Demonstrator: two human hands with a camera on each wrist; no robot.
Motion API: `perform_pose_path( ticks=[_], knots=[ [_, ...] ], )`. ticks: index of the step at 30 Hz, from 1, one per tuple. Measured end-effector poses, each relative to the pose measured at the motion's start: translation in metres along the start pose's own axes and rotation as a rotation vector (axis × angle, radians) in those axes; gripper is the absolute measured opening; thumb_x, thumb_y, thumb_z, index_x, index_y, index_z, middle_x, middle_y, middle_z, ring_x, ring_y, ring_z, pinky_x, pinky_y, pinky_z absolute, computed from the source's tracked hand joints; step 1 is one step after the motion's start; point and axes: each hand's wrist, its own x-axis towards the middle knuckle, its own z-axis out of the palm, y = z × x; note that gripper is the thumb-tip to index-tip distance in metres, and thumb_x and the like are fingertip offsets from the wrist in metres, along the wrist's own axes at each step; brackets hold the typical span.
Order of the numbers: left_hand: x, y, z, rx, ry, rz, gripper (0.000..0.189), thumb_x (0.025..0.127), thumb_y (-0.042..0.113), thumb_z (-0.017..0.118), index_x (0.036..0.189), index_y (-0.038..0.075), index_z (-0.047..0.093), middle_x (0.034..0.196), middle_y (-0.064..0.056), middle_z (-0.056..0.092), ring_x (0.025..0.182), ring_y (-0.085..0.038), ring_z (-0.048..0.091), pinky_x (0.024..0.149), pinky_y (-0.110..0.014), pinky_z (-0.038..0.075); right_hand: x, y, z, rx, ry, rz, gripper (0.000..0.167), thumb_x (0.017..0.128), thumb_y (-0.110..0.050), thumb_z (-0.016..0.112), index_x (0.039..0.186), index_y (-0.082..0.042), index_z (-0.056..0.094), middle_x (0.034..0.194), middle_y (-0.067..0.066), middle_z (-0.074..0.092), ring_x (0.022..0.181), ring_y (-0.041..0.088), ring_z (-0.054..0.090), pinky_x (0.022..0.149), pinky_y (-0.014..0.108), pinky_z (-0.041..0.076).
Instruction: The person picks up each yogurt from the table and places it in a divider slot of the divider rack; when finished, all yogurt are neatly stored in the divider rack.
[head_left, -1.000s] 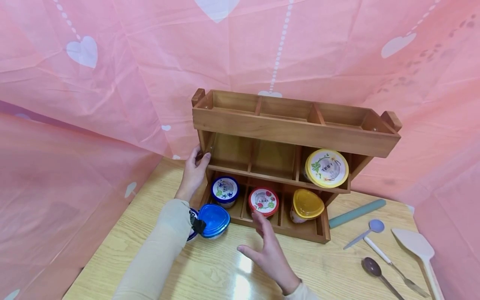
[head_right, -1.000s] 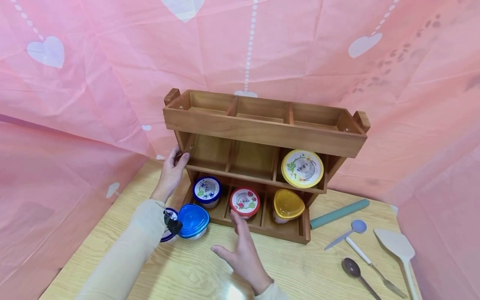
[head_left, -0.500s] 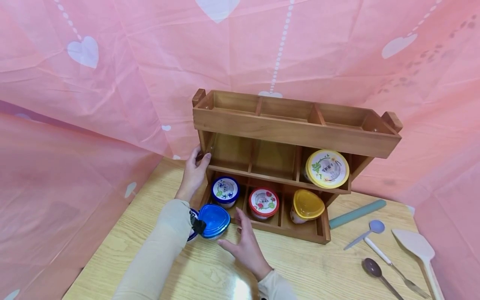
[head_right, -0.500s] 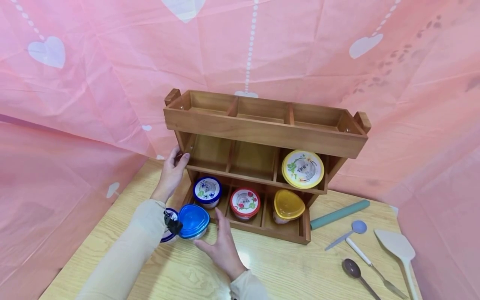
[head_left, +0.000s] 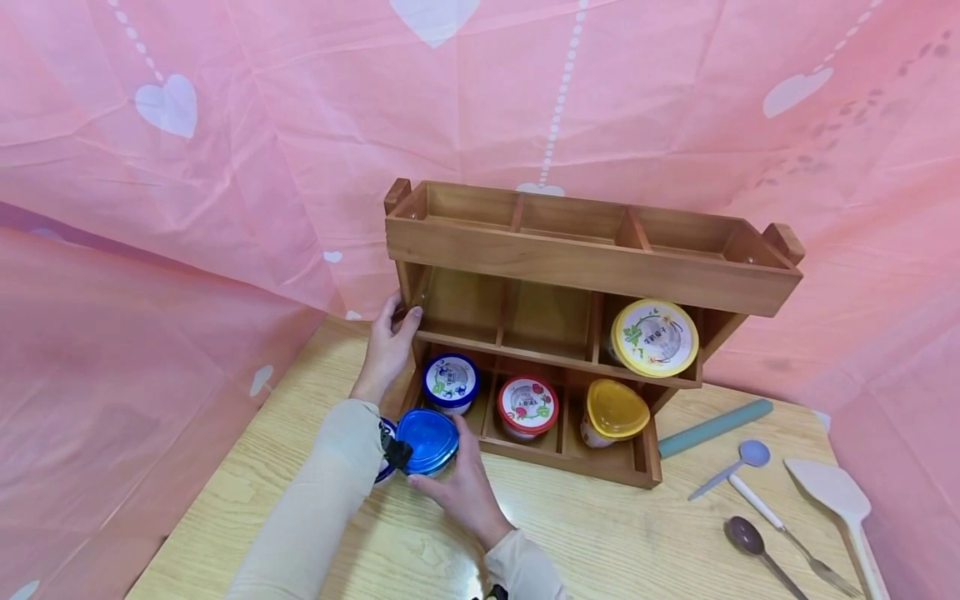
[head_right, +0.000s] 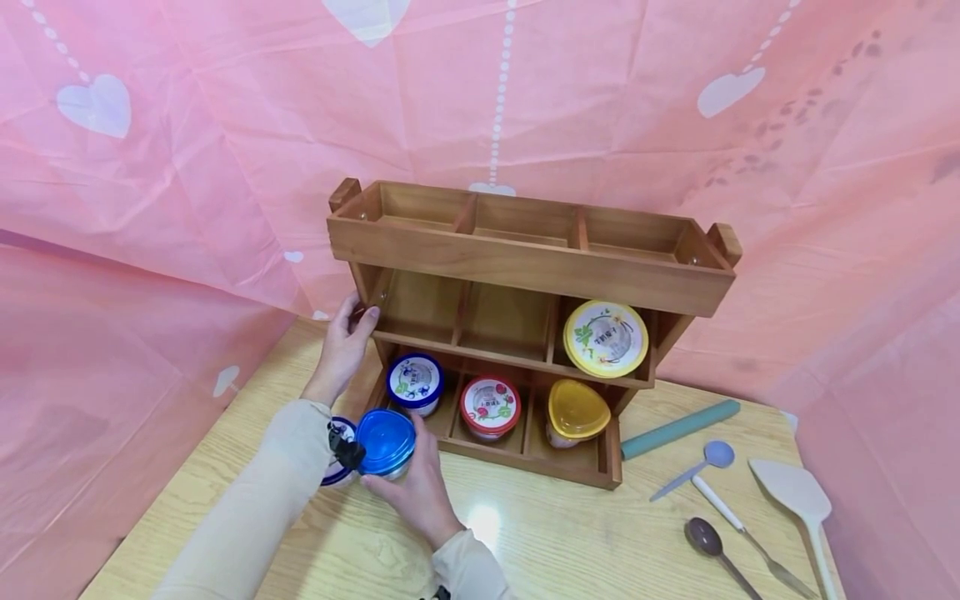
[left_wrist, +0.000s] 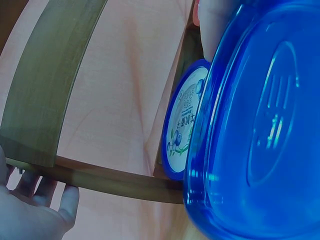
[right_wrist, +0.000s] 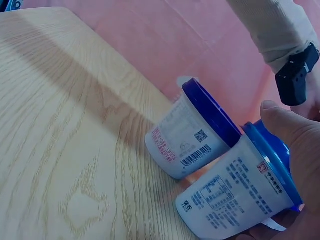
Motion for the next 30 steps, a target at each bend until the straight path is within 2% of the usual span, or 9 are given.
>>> perform_pose_path(
  ticks=[7,24,30],
  knots=[
    [-0.001,0.001,0.001,0.0,0.0,-0.008,0.053,0.103,0.037,0.05,0.152,0.022,0.036,0.15,-0.01,0.042,0.139,-0.028,0.042,0.114,-0.044,0.04,0.004,-0.002,0.006,0.006,0.007,0.028,0.104,0.075,-0.035,0.086,0.153,-0.012,0.021,0.152,0.017,0.033,0.14,0.039,0.037,0.113,0.061,0.033],
    [-0.002,0.002,0.0,0.009,-0.004,-0.013,0.054,0.102,0.04,0.05,0.152,0.024,0.034,0.151,-0.008,0.041,0.14,-0.027,0.041,0.114,-0.043,0.04,0.005,0.002,0.011,0.016,0.034,0.021,0.095,0.078,-0.028,0.085,0.15,-0.013,0.024,0.152,0.015,0.035,0.139,0.037,0.039,0.114,0.058,0.034],
    [-0.001,0.002,0.0,0.011,-0.006,-0.012,0.054,0.103,0.039,0.05,0.152,0.023,0.034,0.152,-0.008,0.041,0.14,-0.027,0.04,0.114,-0.043,0.039,0.001,-0.001,0.009,0.018,0.056,0.056,0.095,0.076,-0.027,0.086,0.148,-0.014,0.025,0.149,0.015,0.037,0.136,0.038,0.041,0.111,0.059,0.038]
  ],
)
